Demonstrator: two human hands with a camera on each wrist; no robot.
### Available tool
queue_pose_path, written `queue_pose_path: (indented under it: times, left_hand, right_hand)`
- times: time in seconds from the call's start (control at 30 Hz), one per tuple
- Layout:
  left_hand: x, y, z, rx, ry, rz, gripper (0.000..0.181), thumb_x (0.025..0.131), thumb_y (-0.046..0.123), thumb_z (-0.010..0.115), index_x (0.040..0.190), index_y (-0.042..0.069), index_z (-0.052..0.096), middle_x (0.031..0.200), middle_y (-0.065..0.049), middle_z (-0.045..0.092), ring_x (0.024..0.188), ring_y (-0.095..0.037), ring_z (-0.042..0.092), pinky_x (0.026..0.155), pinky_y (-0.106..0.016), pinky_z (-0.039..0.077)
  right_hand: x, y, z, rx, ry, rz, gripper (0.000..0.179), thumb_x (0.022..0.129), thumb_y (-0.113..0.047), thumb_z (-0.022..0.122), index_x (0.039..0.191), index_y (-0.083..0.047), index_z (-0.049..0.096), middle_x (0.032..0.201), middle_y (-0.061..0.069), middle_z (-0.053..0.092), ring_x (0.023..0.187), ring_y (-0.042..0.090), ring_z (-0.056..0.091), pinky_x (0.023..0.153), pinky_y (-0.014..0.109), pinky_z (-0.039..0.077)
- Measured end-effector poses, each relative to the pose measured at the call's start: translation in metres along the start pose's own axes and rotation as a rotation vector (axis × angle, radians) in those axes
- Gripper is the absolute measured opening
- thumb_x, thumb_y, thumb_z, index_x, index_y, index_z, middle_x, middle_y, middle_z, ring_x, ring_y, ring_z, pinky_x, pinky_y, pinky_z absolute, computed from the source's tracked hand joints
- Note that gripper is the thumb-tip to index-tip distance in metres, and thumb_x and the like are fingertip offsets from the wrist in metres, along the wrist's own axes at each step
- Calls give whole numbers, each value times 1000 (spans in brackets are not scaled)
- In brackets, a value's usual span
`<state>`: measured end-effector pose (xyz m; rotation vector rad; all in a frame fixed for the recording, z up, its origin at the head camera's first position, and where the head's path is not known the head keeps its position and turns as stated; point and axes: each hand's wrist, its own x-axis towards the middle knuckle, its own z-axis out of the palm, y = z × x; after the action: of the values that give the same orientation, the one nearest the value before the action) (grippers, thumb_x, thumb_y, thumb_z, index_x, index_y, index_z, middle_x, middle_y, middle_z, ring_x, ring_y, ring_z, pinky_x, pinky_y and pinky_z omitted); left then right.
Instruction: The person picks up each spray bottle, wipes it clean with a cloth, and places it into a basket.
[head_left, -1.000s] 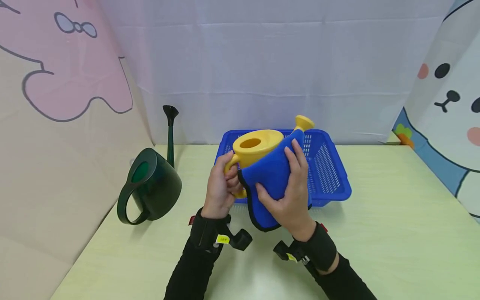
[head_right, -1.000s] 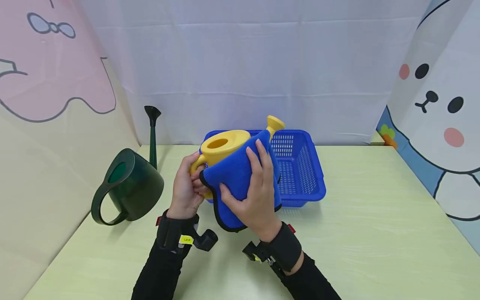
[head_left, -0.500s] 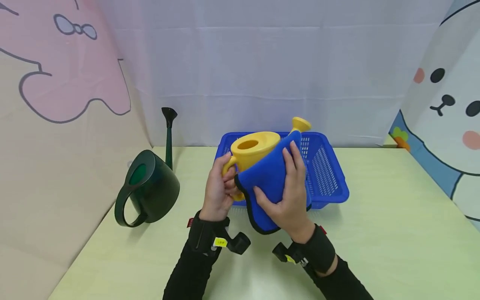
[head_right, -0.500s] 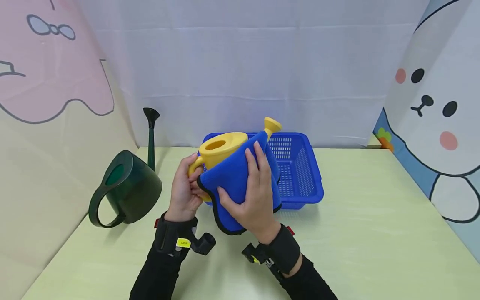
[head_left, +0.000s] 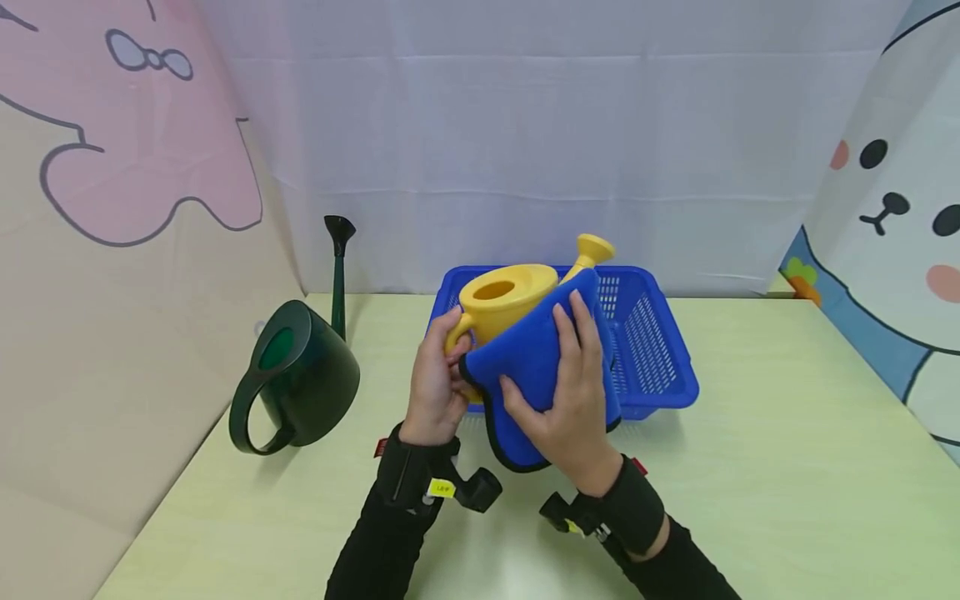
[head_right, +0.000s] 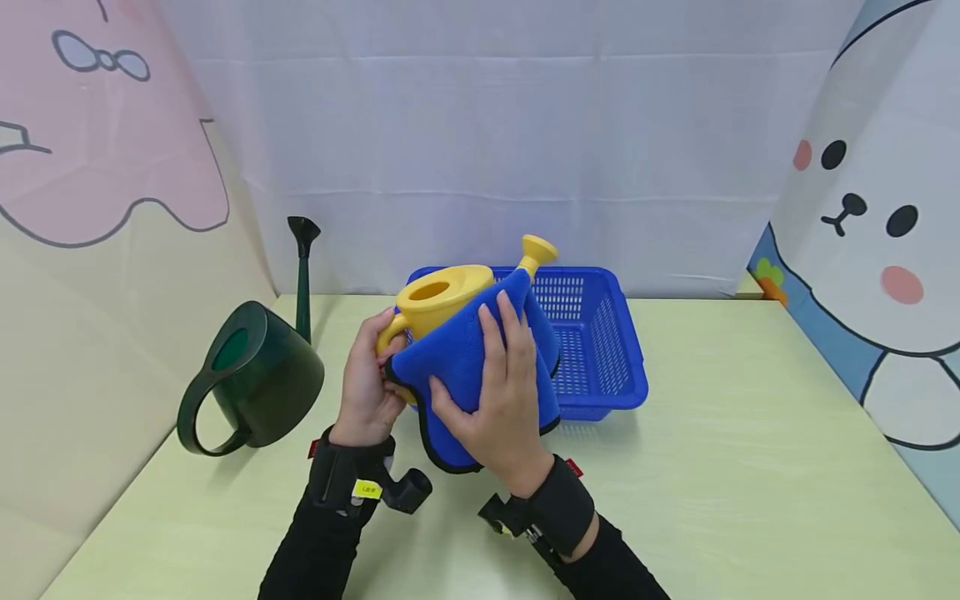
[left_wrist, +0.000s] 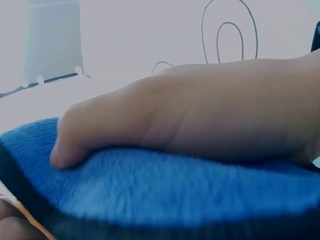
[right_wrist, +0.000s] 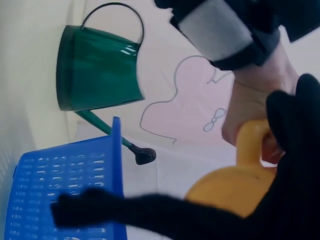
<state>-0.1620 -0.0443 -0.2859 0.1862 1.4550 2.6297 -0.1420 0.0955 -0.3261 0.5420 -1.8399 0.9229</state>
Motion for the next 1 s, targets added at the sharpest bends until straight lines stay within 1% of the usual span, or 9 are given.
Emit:
queue_pose_path:
  times: [0.03,0.1,0.23,0.27,0.47,0.6,0.77,0.9,1.0]
  left_hand:
    - [-1,1,0,3,3,-2,41,94,33,41,57,18,32,47,11,29,35,-4,28,36,-13,19]
    - [-1,1,-1,6,-20,10,43,95,33,39,55,19,32,45,12,30,34,-4,27,37,-16,17]
    - [0,2,-4,16,-69,55,49,96,33,35,49,20,30,40,12,31,32,-6,25,39,-21,13]
    - [0,2,-5,13,-83,66,50,96,33,34,48,20,30,40,12,31,32,-6,25,39,-22,12]
    - [1,2,-6,20,-80,72,50,96,32,33,48,20,30,39,13,31,32,-6,25,39,-21,12]
    - [0,1,-4,29,-66,45,49,96,33,34,49,20,29,40,12,31,32,-6,26,38,-20,15]
    - [-1,0,-2,-3,-17,-2,44,95,33,38,54,19,31,45,12,30,34,-3,27,37,-14,20]
    - [0,-1,-1,-13,3,-6,43,95,32,40,54,19,31,47,11,29,36,-4,29,36,-13,20]
    - [1,-1,-1,-10,1,7,43,94,32,41,54,19,31,47,11,29,37,-5,30,36,-13,19]
  right_hand:
    - [1,0,-1,28,-13,26,74,87,-51,48,135,3,30,145,21,27,134,35,30,107,51,29]
    - [3,3,-4,83,-32,72,77,87,-53,47,137,3,29,146,20,25,134,34,30,107,52,30]
    - [6,11,-7,162,-44,136,79,86,-54,47,138,3,28,147,19,24,133,33,30,105,56,30]
    - [6,14,-7,174,-42,146,78,86,-53,48,138,2,28,147,19,25,133,33,30,105,56,29]
    - [5,18,-5,174,-38,176,75,86,-50,48,138,1,29,147,19,26,133,34,30,104,58,29]
    - [3,12,-3,136,-20,145,76,86,-51,47,137,3,29,146,20,26,133,34,30,105,57,29]
    - [-1,1,2,11,20,65,74,87,-52,45,134,4,33,143,21,31,132,35,33,106,53,31]
    - [-4,-4,6,-92,47,-19,68,88,-48,46,131,4,36,139,22,35,128,40,35,104,56,29]
    - [-5,-4,7,-126,46,-66,65,89,-45,46,130,5,37,138,23,35,127,42,35,104,58,28]
